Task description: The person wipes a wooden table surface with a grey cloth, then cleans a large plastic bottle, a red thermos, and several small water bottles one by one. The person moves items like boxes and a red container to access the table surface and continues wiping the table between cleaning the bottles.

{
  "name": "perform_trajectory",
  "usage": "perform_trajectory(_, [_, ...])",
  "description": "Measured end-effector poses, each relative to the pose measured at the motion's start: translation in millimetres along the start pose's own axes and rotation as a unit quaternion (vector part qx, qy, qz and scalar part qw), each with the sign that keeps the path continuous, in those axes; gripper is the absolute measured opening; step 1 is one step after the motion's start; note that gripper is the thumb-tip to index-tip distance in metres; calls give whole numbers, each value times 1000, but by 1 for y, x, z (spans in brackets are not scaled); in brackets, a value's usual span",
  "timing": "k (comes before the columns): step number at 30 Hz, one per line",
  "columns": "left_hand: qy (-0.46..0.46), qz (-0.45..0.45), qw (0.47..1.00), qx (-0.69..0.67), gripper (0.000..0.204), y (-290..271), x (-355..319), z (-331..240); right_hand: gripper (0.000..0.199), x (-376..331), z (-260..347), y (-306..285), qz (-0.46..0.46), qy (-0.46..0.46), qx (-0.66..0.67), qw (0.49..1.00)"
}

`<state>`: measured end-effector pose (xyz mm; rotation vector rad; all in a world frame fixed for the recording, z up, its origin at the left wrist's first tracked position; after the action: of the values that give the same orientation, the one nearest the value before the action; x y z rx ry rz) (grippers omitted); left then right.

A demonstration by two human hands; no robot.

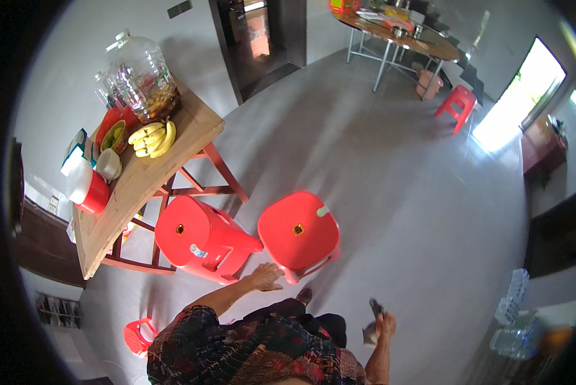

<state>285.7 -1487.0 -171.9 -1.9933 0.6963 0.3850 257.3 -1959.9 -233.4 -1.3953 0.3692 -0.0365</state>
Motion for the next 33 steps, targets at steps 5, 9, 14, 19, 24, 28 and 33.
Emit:
perform_trajectory(5, [77, -25, 997, -12, 54, -21, 89, -60, 22, 10, -130, -12, 146, 160, -47, 975])
perform_trajectory(9, [62, -66, 996, -11, 52, -18, 169, -92, 23, 83, -165, -23, 181, 230, -39, 955])
perform_trajectory(14, [22, -65, 995, -72, 55, -6, 254, -133, 25, 243, -201, -68, 165, 212, -42, 962])
perform_trajectory(19, [-48, -52, 985, -158, 61, -69, 293, -180, 28, 435, -174, -99, 102, 139, 1, 985])
perform_trajectory(24, [-146, -117, 961, -206, 63, -101, 300, -154, 30, 581, 45, -123, 92, -127, 3, 988])
perform_trajectory(28, [-225, -138, 932, -247, 61, -137, 299, -124, 33, 603, 189, -164, 109, -323, 13, 940])
perform_trajectory(33, [-245, -182, 915, -265, 55, -188, 331, -90, 36, 679, 212, -160, 156, -326, -68, 930])
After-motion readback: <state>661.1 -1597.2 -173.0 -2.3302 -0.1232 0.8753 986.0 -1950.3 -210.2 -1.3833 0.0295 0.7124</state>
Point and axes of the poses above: each hand's wrist, its own x-axis towards the middle knuckle, its own y-axis out of the palm, z = x × y, the point moved 3 cm from there along x, towards the middle knuckle, and after that the axes turned 11 degrees about -x, right-handed, at the moved point
